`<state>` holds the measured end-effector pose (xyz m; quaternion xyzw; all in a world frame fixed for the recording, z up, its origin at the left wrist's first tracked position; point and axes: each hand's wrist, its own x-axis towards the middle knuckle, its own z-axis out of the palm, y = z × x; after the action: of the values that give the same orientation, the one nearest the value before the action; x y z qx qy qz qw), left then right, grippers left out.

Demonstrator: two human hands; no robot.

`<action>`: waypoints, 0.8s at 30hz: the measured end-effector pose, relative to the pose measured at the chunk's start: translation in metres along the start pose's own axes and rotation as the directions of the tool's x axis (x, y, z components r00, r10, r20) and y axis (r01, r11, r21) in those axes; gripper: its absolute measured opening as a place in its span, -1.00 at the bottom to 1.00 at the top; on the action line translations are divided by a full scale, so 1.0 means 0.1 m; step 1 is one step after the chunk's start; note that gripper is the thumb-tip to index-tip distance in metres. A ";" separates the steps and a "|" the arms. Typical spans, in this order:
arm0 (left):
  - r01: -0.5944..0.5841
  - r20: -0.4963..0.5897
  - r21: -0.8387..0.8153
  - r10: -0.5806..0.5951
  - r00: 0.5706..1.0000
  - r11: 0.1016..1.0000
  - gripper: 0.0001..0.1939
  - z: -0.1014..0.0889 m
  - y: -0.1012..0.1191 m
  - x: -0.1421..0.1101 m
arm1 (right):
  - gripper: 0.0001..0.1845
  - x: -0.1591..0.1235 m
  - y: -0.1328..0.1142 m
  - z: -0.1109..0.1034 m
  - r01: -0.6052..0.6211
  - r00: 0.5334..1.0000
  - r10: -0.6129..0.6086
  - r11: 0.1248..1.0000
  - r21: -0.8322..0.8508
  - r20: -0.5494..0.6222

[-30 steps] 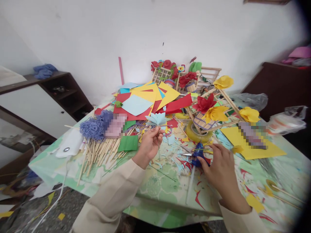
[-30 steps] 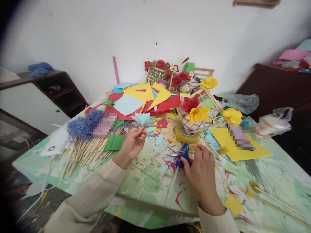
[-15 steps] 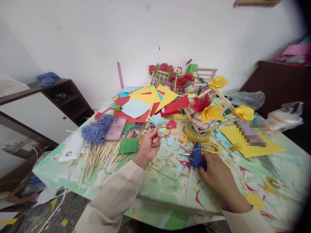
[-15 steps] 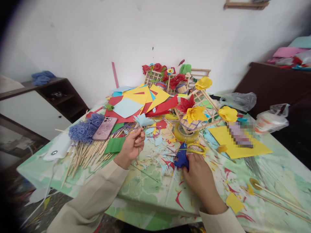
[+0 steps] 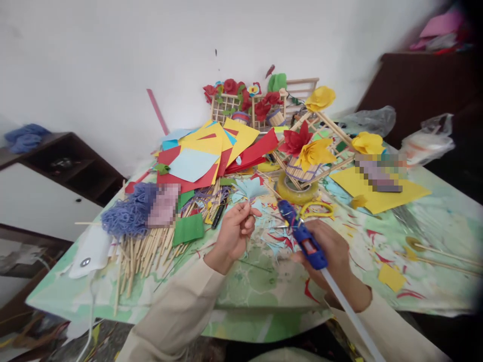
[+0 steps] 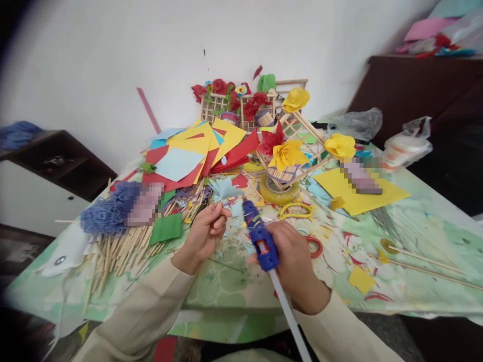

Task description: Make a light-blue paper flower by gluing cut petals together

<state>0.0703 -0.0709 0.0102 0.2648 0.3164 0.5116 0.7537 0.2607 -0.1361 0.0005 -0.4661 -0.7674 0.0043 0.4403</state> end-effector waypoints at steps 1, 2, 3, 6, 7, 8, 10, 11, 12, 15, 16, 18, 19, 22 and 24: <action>0.002 -0.009 0.022 -0.002 1.000 1.000 -0.81 0.02 -0.01 -0.01 | -0.78 0.02 -0.04 0.04 0.013 1.000 -0.013 1.000 0.026 0.014; 0.004 -0.017 0.040 -0.004 1.000 0.999 -0.79 0.03 -0.01 -0.02 | -0.78 0.03 -0.08 0.08 0.013 0.999 -0.014 0.999 0.041 0.033; 0.006 -0.022 0.054 -0.005 1.000 0.999 -0.78 0.04 -0.01 -0.02 | -0.78 0.04 -0.10 0.11 0.001 0.998 -0.004 0.999 0.047 0.058; 0.009 -0.034 0.083 -0.006 0.999 0.997 -0.78 0.05 -0.01 -0.02 | -0.77 0.04 -0.10 0.20 -0.045 0.990 0.040 0.998 0.033 0.134; 0.014 -0.033 0.089 -0.011 0.999 0.996 -0.78 0.04 -0.02 -0.02 | -0.76 0.04 -0.10 0.22 -0.053 0.988 0.048 0.998 0.025 0.146; 0.020 -0.029 0.093 -0.018 0.999 0.995 -0.78 0.04 -0.02 -0.01 | -0.75 0.04 -0.09 0.23 -0.056 0.987 0.052 0.998 0.019 0.151; 0.032 -0.016 0.092 -0.030 0.999 0.995 -0.77 0.02 -0.03 -0.01 | -0.74 0.04 -0.07 0.26 -0.056 0.986 0.055 0.998 0.007 0.156; 0.036 -0.010 0.089 -0.035 0.999 0.995 -0.77 0.02 -0.03 0.00 | -0.73 0.04 -0.07 0.26 -0.055 0.986 0.055 0.998 -0.002 0.157; 0.039 -0.006 0.085 -0.038 0.999 0.996 -0.77 0.01 -0.03 0.00 | -0.73 0.04 -0.06 0.27 -0.052 0.987 0.053 0.999 -0.013 0.155; 0.045 -0.007 0.071 -0.045 0.999 0.996 -0.78 0.01 -0.04 0.00 | -0.72 0.05 -0.06 0.27 -0.037 0.989 0.044 0.998 -0.055 0.144; 0.048 -0.011 0.065 -0.047 0.999 0.997 -0.78 0.01 -0.03 0.00 | -0.71 0.06 -0.06 0.27 -0.037 0.989 0.046 0.997 -0.067 0.143; 0.052 -0.025 0.054 -0.051 0.998 0.997 -0.78 0.02 -0.03 0.00 | -0.69 0.06 -0.06 0.28 -0.041 0.987 0.053 0.996 -0.082 0.149; 0.055 -0.031 0.050 -0.053 0.998 0.997 -0.78 0.03 -0.02 0.00 | -0.68 0.06 -0.06 0.28 -0.043 0.987 0.056 0.995 -0.085 0.149; 0.061 -0.039 0.045 -0.059 0.997 0.997 -0.78 0.04 -0.02 0.00 | -0.66 0.07 -0.06 0.29 -0.037 0.987 0.050 0.996 -0.087 0.152; 0.059 -0.039 0.042 -0.057 0.998 0.997 -0.78 0.03 -0.02 0.01 | -0.65 0.08 -0.05 0.29 -0.038 0.985 0.052 0.995 -0.091 0.162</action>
<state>0.0742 -0.0710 0.0109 0.2621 0.3493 0.4875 0.7561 0.2358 -0.1218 -0.0096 -0.5003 -0.7896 0.0191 0.3548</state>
